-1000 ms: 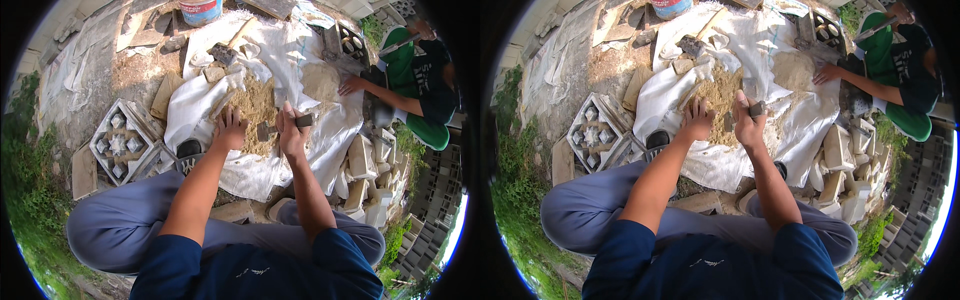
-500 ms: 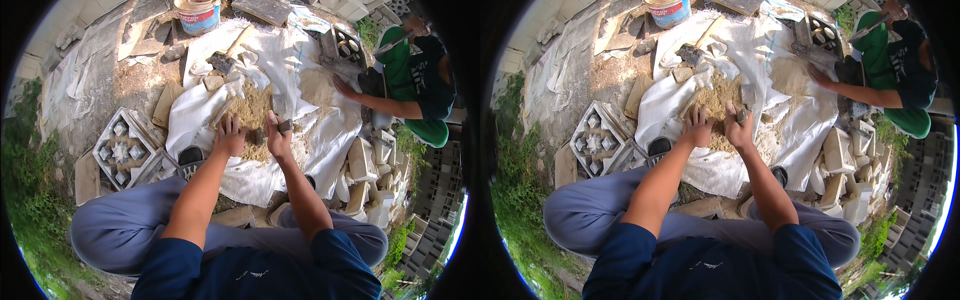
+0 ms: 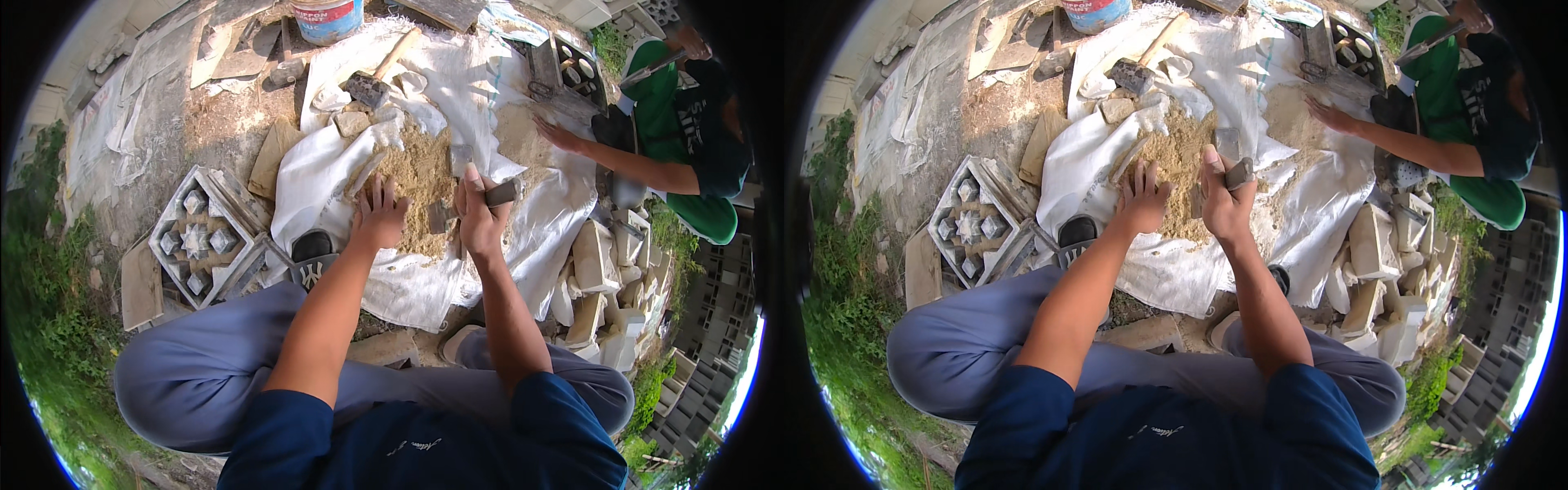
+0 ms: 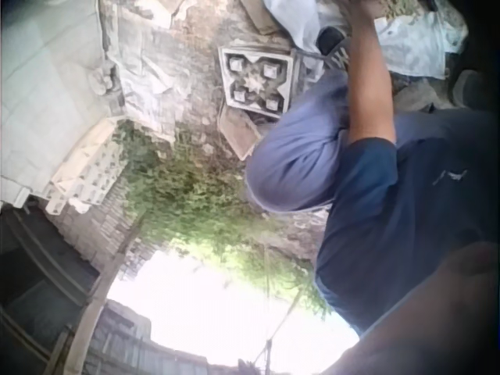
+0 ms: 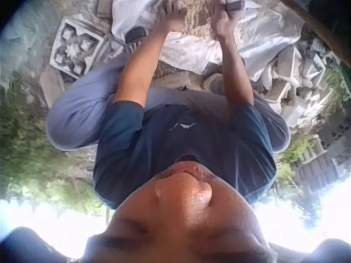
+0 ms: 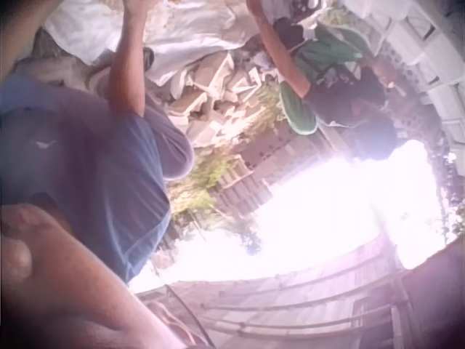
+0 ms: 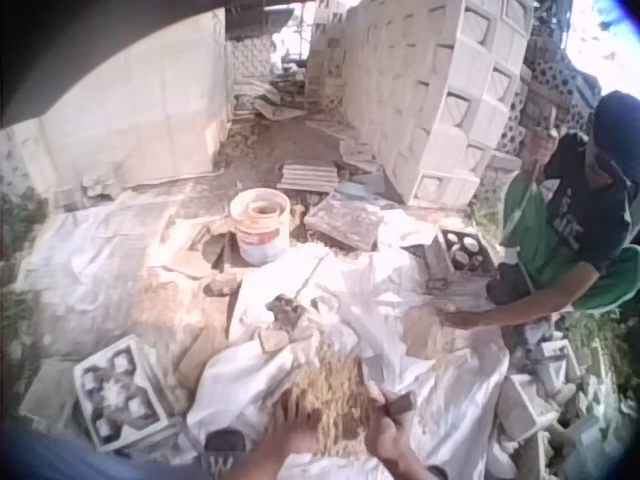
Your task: The person shapes and carves a stone piece on a sheet on the ground, scraping, chipping, and smoothing its edges and surface using metal scraping tools, chisels, and a hammer.
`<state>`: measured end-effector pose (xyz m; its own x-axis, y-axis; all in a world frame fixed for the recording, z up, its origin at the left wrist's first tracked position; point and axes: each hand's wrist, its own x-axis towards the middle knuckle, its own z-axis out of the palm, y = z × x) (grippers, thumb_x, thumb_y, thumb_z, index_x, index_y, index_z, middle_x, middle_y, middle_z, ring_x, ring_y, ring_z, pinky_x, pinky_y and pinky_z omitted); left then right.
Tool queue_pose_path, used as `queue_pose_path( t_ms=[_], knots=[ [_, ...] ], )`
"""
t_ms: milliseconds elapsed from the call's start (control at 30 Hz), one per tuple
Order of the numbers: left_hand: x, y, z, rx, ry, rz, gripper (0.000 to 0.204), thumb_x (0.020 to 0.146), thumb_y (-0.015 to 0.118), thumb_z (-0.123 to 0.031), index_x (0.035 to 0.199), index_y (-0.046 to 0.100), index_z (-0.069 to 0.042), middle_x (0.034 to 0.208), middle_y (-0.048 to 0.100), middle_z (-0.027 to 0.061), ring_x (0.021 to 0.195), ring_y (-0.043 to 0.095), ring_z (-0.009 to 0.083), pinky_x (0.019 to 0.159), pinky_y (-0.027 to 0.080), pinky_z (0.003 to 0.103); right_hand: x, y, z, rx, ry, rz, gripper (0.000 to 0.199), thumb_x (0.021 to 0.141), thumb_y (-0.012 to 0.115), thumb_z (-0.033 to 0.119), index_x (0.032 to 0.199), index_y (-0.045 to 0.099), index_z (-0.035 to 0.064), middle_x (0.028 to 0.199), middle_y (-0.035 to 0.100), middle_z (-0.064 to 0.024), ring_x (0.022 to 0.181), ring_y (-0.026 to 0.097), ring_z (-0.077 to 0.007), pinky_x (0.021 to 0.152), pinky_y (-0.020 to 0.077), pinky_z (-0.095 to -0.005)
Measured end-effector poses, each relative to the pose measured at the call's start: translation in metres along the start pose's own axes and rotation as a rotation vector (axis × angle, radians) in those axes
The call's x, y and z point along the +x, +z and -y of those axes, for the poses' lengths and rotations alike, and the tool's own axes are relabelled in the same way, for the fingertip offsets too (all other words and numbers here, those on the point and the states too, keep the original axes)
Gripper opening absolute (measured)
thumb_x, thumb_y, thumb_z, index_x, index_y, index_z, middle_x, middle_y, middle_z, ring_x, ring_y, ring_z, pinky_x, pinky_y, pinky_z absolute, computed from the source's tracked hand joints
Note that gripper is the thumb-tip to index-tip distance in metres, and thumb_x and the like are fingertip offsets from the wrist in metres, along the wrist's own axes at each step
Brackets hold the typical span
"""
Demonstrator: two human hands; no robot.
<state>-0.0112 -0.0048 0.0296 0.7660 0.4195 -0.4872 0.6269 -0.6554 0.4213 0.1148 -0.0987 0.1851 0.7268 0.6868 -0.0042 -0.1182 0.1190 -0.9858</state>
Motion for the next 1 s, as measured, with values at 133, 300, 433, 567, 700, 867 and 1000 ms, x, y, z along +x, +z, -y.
queue_pose_path(
  t_ms=[133, 300, 433, 567, 700, 867, 1000],
  knots=[
    [0.005, -0.005, -0.015, 0.016, 0.07, -0.04, 0.048, 0.096, 0.058, -0.024, 0.142, 0.044, -0.021, 0.166, -0.008, 0.0157, 0.149, -0.014, 0.0496, 0.115, 0.01, 0.072, 0.003, -0.027, -0.048, -0.011, -0.054, -0.01, 0.042, 0.105, 0.054, 0.022, 0.066, 0.045, 0.0084, 0.061, 0.036, 0.0083, 0.055, 0.028, -0.0034, 0.049, 0.0204, -0.0267],
    [0.002, 0.003, 0.006, 0.076, 0.135, -0.127, 0.049, 0.094, 0.06, -0.023, 0.14, 0.046, -0.016, 0.165, -0.001, 0.0228, 0.149, -0.01, 0.0506, 0.115, 0.009, 0.073, 0.012, -0.014, -0.037, -0.067, -0.023, -0.091, 0.044, 0.105, 0.054, 0.025, 0.065, 0.045, 0.0096, 0.061, 0.035, 0.0091, 0.055, 0.027, -0.0031, 0.05, 0.0194, -0.0256],
    [-0.001, -0.003, -0.006, 0.077, 0.097, -0.1, 0.049, 0.094, 0.059, -0.025, 0.14, 0.045, -0.015, 0.165, 0.003, 0.023, 0.15, -0.007, 0.0511, 0.115, 0.01, 0.073, 0.004, -0.02, 0.004, -0.136, -0.026, -0.065, 0.044, 0.105, 0.055, 0.026, 0.065, 0.046, 0.0095, 0.06, 0.037, 0.0085, 0.055, 0.028, -0.0022, 0.049, 0.0191, -0.0256],
    [0.009, 0.008, 0.002, -0.004, 0.07, -0.084, 0.049, 0.094, 0.06, -0.024, 0.14, 0.045, -0.016, 0.164, 0.003, 0.0232, 0.15, -0.006, 0.0508, 0.114, 0.01, 0.073, 0.008, -0.046, -0.067, -0.295, -0.114, -0.079, 0.043, 0.105, 0.053, 0.023, 0.065, 0.043, 0.0108, 0.059, 0.036, 0.0072, 0.052, 0.027, -0.0046, 0.048, 0.0201, -0.0269],
    [0.005, 0.01, 0.008, 0.063, 0.124, -0.074, 0.048, 0.096, 0.062, -0.027, 0.138, 0.044, -0.015, 0.164, -0.01, 0.0242, 0.148, -0.018, 0.0505, 0.112, 0.005, 0.076, 0.016, -0.048, -0.011, 0.033, -0.059, -0.179, 0.045, 0.105, 0.054, 0.021, 0.064, 0.041, 0.009, 0.057, 0.035, 0.0067, 0.051, 0.027, -0.0047, 0.048, 0.0191, -0.0271],
    [0.009, 0.004, -0.005, 0.081, 0.158, -0.092, 0.049, 0.095, 0.062, -0.027, 0.139, 0.044, -0.016, 0.164, -0.008, 0.0241, 0.148, -0.015, 0.0507, 0.111, 0.005, 0.077, 0.014, -0.066, -0.05, 0.093, -0.03, -0.169, 0.043, 0.104, 0.055, 0.019, 0.065, 0.039, 0.0105, 0.059, 0.035, 0.0066, 0.052, 0.028, -0.0048, 0.048, 0.0194, -0.0267],
    [0.006, 0.007, 0.004, 0.055, 0.072, -0.046, 0.048, 0.095, 0.061, -0.029, 0.139, 0.045, -0.017, 0.165, -0.001, 0.0231, 0.15, -0.01, 0.0504, 0.113, 0.007, 0.074, 0.009, -0.056, -0.049, 0.031, -0.028, -0.177, 0.042, 0.104, 0.055, 0.02, 0.066, 0.039, 0.0106, 0.06, 0.034, 0.0071, 0.054, 0.026, -0.0048, 0.049, 0.0193, -0.0265]
  ],
)
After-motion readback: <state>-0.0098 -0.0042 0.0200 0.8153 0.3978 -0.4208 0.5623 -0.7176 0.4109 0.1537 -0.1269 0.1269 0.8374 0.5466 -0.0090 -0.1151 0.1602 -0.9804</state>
